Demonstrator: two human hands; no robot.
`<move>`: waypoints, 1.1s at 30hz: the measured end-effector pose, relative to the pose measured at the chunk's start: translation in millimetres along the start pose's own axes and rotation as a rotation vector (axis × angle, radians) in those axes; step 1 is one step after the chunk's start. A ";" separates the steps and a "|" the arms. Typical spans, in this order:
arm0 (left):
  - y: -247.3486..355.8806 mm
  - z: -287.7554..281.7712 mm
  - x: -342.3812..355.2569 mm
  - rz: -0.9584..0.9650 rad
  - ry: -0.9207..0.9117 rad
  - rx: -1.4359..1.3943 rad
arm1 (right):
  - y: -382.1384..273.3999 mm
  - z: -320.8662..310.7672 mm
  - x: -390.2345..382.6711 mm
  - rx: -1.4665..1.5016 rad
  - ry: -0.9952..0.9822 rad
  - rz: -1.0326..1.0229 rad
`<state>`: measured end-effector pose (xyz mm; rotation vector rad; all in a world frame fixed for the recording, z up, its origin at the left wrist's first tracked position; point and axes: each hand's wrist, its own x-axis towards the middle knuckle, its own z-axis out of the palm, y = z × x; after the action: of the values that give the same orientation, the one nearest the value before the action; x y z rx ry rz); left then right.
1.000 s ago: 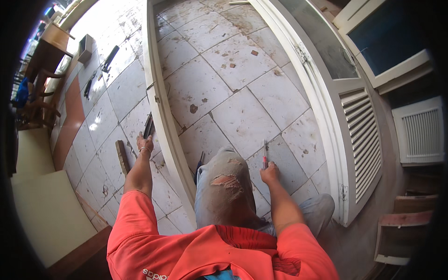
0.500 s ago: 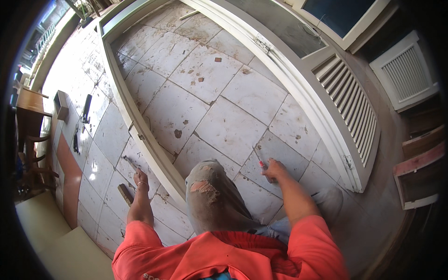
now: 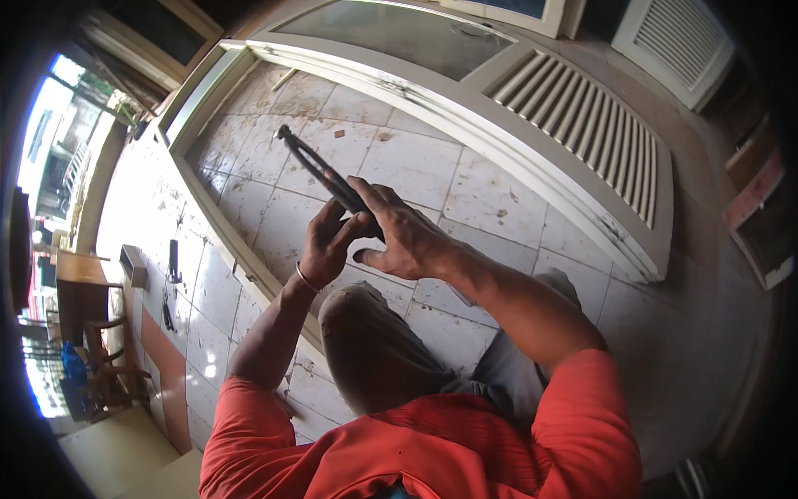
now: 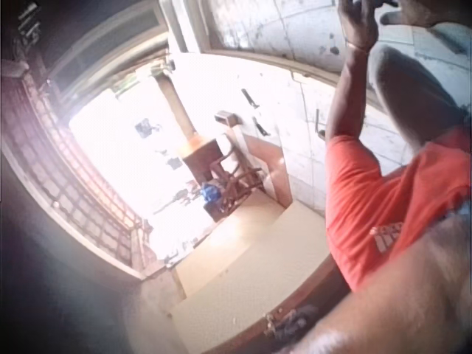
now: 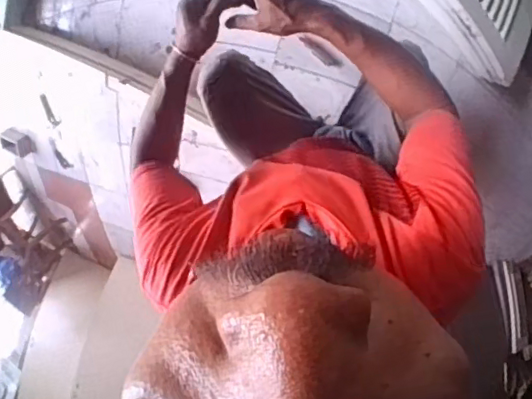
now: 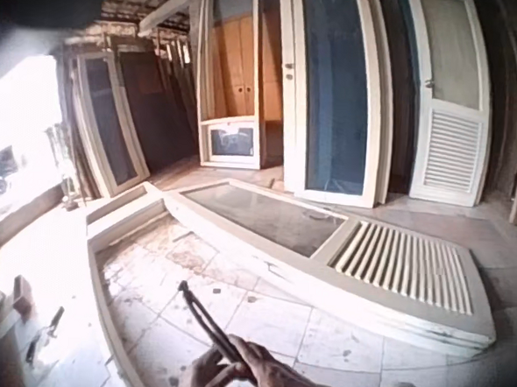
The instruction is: The person repairs a wooden door by removing a latch with a screwdriver and pliers, and then using a screwdriver to re-secure hardware onto the door frame while sitting on the floor.
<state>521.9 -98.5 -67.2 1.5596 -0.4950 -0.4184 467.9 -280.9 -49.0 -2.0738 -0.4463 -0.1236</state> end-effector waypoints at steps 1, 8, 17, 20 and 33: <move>6.8 20.9 12.4 -0.016 -0.055 0.239 | -4.0 -11.3 -8.5 -0.078 0.027 0.174; 25.4 149.8 50.2 0.182 -0.554 0.476 | 103.8 -132.4 -213.2 0.618 0.624 0.544; -7.4 169.9 33.8 -0.254 -0.759 0.707 | 176.5 -100.2 -413.9 0.846 1.137 0.651; -2.4 175.3 29.2 -0.228 -0.717 0.709 | 181.5 -99.8 -400.6 1.246 1.221 0.601; -52.4 118.5 36.1 0.117 -0.773 0.841 | 231.5 -91.4 -338.5 1.352 1.210 0.585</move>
<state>490.2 -216.2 -124.1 2.1211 -1.4949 -0.7885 246.2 -553.8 -279.0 -0.4827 0.6861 -0.5052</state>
